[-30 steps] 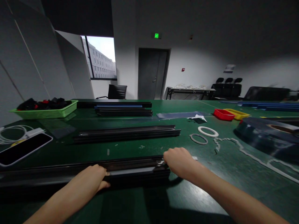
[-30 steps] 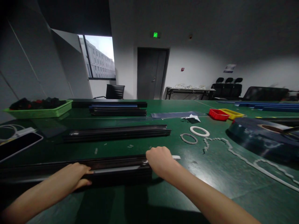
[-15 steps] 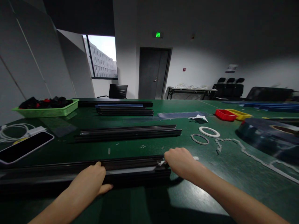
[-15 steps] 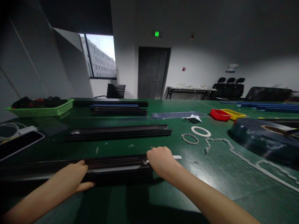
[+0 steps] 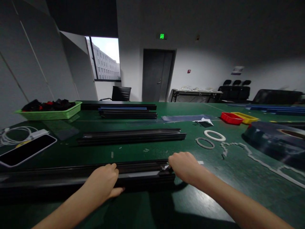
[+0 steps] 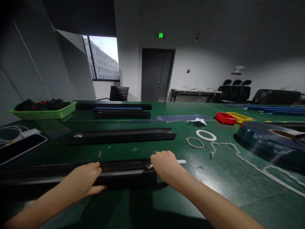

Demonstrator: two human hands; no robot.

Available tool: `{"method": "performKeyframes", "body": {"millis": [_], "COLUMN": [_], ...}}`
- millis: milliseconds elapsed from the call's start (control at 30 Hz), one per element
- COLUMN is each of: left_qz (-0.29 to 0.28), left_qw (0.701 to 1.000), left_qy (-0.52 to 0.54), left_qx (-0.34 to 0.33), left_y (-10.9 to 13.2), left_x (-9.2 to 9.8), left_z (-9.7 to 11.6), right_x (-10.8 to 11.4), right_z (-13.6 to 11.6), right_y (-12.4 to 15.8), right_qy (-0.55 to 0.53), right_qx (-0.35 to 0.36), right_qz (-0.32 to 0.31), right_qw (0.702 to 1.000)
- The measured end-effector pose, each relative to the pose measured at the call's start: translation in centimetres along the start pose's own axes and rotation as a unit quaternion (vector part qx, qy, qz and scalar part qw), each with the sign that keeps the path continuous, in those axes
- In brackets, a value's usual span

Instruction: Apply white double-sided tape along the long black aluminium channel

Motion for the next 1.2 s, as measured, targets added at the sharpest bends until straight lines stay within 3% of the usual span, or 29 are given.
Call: {"method": "performKeyframes", "body": {"millis": [1200], "left_qz": [-0.007], "left_qw": [1.000], "left_qy": [0.013], "left_qx": [0.007], "left_y": [-0.3], "left_x": [0.1], "left_z": [1.0], "right_x": [-2.4], "right_z": [2.2], "right_y": [2.0], "right_qy": [-0.067], "right_qx": [-0.006], "right_qz": [0.039], "right_qw": [0.997]}}
Point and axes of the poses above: each hand's wrist, its own y-axis away from the middle knuckle, its own x-axis out of the back of the hand, z = x × y, the point moved 5 cm from there along -y, towards the middle knuckle, and after that the axes turned 9 degrees about y, right-handed, at the moved point
